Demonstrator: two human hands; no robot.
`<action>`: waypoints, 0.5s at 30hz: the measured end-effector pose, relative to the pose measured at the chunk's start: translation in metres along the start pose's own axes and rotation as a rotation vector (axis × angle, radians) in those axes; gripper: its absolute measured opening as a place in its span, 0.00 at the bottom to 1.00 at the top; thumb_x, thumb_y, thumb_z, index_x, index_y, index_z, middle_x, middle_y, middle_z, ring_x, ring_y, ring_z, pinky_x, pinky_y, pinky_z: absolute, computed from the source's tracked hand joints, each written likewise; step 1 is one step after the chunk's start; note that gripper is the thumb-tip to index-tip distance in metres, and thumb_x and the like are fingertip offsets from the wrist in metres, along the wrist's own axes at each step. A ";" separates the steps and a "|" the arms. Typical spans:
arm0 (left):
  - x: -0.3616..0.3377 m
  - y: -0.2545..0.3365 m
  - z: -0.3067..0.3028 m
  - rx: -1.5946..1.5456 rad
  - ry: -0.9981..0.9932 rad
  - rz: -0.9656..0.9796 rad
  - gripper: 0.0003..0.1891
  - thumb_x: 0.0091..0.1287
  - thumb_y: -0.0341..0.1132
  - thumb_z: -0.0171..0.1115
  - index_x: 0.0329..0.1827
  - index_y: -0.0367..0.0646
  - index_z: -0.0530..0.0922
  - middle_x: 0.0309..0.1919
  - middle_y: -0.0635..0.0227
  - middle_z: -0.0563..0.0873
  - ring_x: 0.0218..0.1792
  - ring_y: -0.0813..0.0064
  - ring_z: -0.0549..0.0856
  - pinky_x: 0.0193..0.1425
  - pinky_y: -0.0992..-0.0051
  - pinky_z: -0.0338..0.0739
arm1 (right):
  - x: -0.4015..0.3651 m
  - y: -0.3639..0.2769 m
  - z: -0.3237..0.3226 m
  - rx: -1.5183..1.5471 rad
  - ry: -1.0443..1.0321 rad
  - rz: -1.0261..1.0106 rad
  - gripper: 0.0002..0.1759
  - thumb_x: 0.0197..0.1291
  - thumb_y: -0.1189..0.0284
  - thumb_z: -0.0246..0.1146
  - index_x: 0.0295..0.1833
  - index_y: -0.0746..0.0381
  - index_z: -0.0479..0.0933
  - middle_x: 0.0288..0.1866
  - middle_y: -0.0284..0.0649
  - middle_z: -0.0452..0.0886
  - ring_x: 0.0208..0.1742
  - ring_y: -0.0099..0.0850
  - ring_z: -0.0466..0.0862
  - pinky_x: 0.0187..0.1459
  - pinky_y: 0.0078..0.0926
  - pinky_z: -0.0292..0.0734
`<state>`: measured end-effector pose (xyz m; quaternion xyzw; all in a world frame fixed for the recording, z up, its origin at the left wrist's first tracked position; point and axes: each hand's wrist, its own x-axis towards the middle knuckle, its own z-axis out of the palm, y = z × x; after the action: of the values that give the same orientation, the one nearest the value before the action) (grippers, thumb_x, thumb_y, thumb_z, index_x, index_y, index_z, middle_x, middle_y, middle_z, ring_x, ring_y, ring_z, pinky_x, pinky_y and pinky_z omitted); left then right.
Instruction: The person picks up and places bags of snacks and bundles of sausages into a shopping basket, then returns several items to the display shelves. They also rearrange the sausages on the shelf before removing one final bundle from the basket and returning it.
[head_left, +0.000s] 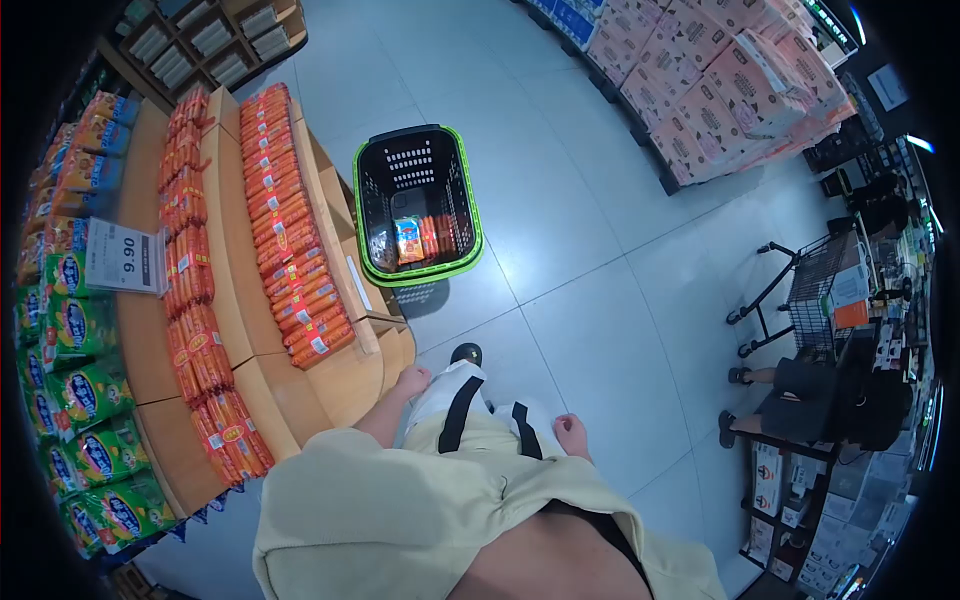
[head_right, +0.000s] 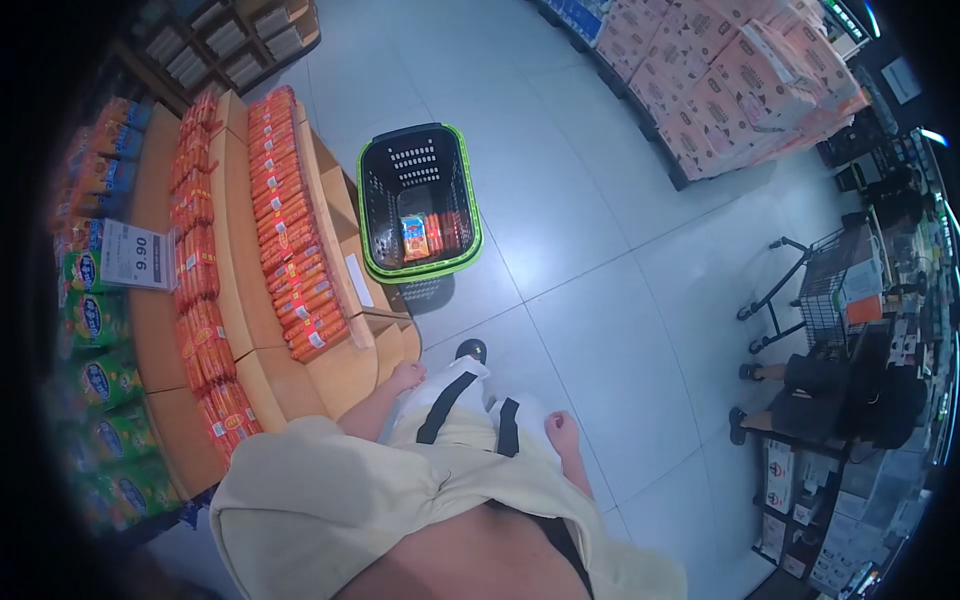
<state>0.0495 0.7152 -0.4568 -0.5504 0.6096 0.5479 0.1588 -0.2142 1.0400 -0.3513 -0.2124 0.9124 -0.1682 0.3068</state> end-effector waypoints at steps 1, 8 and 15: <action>0.003 0.005 -0.007 -0.001 0.000 -0.009 0.14 0.57 0.43 0.58 0.36 0.42 0.82 0.29 0.62 0.86 0.31 0.66 0.85 0.41 0.69 0.78 | 0.016 -0.016 -0.009 0.282 -0.050 0.105 0.14 0.55 0.63 0.61 0.38 0.63 0.78 0.27 0.40 0.80 0.29 0.26 0.81 0.31 0.25 0.76; 0.018 0.040 -0.038 -0.167 0.109 -0.040 0.11 0.59 0.39 0.53 0.28 0.44 0.82 0.23 0.64 0.85 0.25 0.73 0.84 0.34 0.72 0.78 | 0.113 -0.010 0.000 0.346 -0.180 0.229 0.16 0.52 0.62 0.61 0.39 0.65 0.79 0.30 0.45 0.82 0.33 0.32 0.82 0.39 0.30 0.76; 0.042 0.035 -0.052 0.229 0.106 -0.007 0.14 0.58 0.38 0.52 0.21 0.43 0.81 0.18 0.61 0.83 0.23 0.69 0.84 0.32 0.70 0.77 | 0.239 0.024 -0.006 0.343 -0.203 0.226 0.23 0.50 0.60 0.63 0.42 0.70 0.80 0.34 0.49 0.83 0.39 0.35 0.83 0.42 0.30 0.75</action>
<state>0.0265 0.6435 -0.4553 -0.5592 0.6737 0.4442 0.1900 -0.3974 0.9442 -0.4744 -0.0696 0.8528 -0.2630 0.4457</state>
